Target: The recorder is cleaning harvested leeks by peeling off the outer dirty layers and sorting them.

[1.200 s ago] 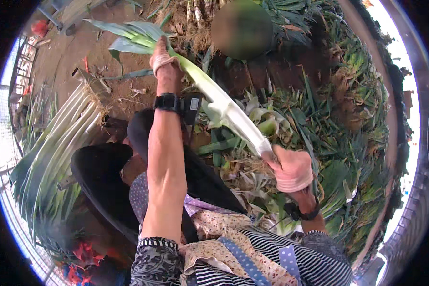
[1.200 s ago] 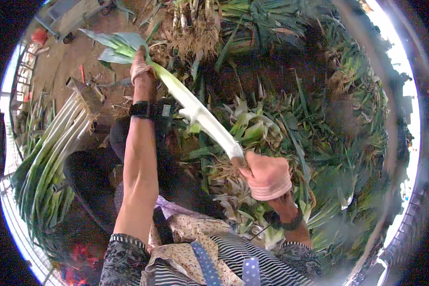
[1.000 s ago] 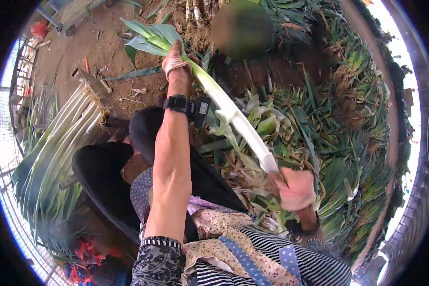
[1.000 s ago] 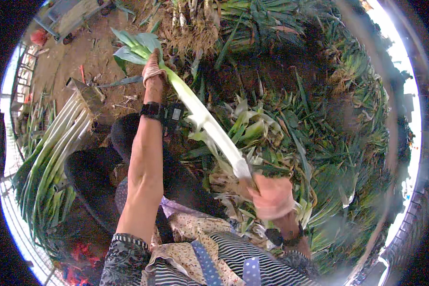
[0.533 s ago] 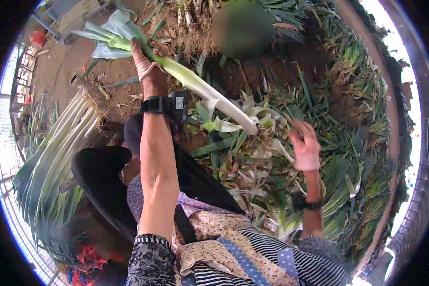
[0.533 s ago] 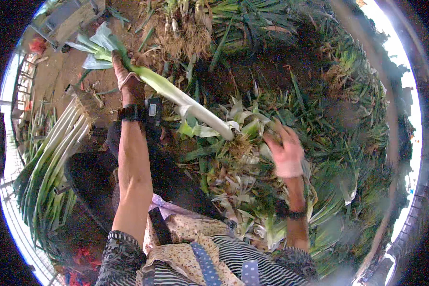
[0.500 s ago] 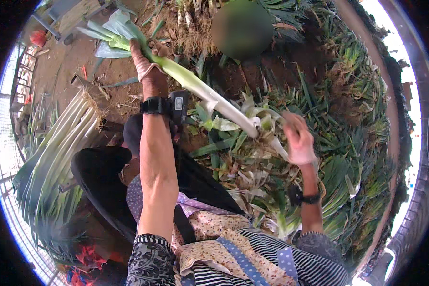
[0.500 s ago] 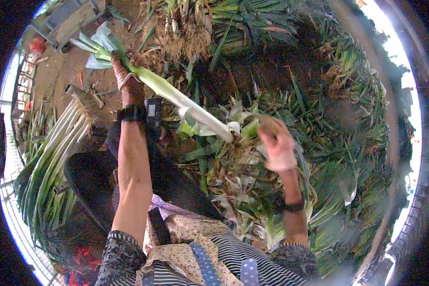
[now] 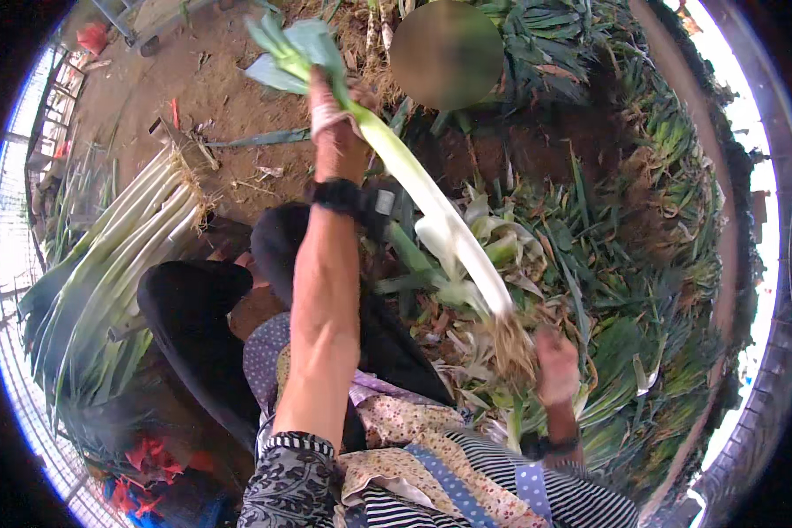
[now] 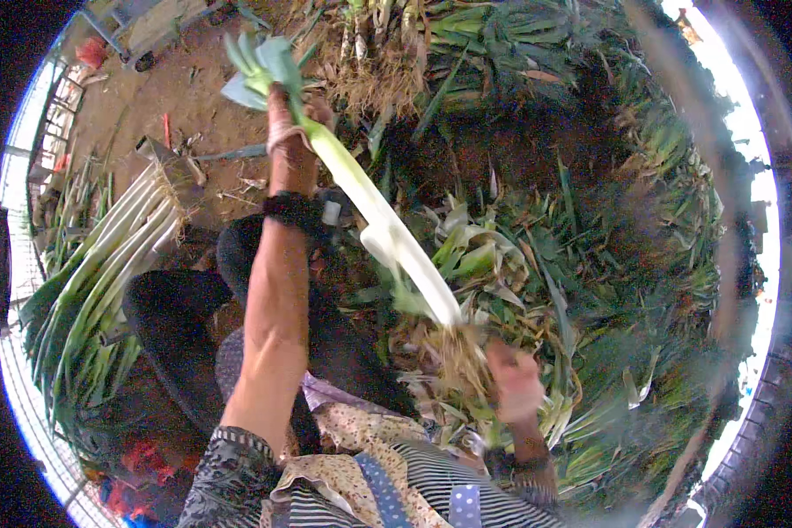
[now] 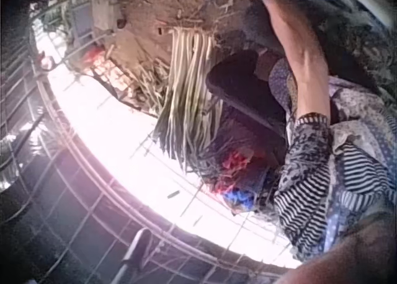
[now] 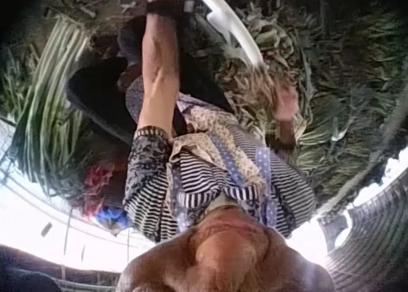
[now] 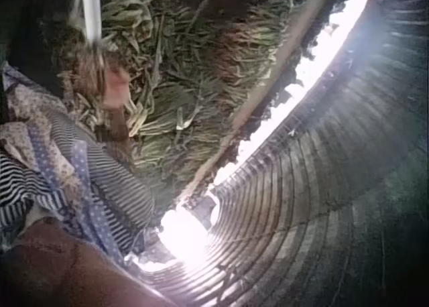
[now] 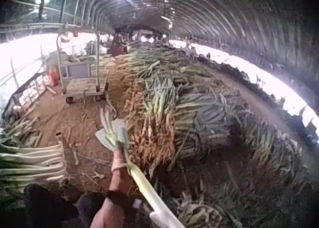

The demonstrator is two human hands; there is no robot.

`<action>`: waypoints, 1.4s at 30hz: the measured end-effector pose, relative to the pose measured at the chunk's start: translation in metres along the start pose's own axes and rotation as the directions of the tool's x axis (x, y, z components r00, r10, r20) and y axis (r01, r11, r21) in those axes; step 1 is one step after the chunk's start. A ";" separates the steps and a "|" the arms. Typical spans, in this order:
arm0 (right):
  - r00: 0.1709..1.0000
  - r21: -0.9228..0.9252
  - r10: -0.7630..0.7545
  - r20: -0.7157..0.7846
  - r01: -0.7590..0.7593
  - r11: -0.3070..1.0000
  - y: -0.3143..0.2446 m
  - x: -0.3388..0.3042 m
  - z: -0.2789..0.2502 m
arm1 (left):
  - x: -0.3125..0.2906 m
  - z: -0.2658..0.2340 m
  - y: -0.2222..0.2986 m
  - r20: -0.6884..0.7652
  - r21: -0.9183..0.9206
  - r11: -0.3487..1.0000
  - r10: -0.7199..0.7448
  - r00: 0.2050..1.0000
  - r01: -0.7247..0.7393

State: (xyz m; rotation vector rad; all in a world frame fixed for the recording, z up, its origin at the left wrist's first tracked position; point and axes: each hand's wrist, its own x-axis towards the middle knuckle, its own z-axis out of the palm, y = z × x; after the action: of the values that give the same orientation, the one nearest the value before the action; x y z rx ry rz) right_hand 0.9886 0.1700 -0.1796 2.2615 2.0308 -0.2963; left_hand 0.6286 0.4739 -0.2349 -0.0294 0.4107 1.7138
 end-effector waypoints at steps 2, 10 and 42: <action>0.782 0.445 0.550 0.293 -0.621 0.646 0.019 -0.014 -0.034 | 0.007 0.005 0.020 -0.110 0.170 0.971 0.186 0.976 -0.166; 0.992 -0.170 -0.093 -0.089 0.077 0.982 0.033 0.039 0.013 | -0.025 0.038 -0.017 -0.318 0.101 0.978 0.204 0.926 -0.181; 0.819 0.711 0.541 0.191 -0.495 0.500 0.070 0.060 0.006 | -0.015 0.015 0.007 -0.079 -0.200 0.965 0.157 0.985 -0.170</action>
State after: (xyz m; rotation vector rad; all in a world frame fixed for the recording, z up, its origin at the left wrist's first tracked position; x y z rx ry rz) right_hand 1.0636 0.2194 -0.2020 3.2325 1.1886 -1.1887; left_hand 0.6276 0.4628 -0.2153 -0.2055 0.2853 1.9170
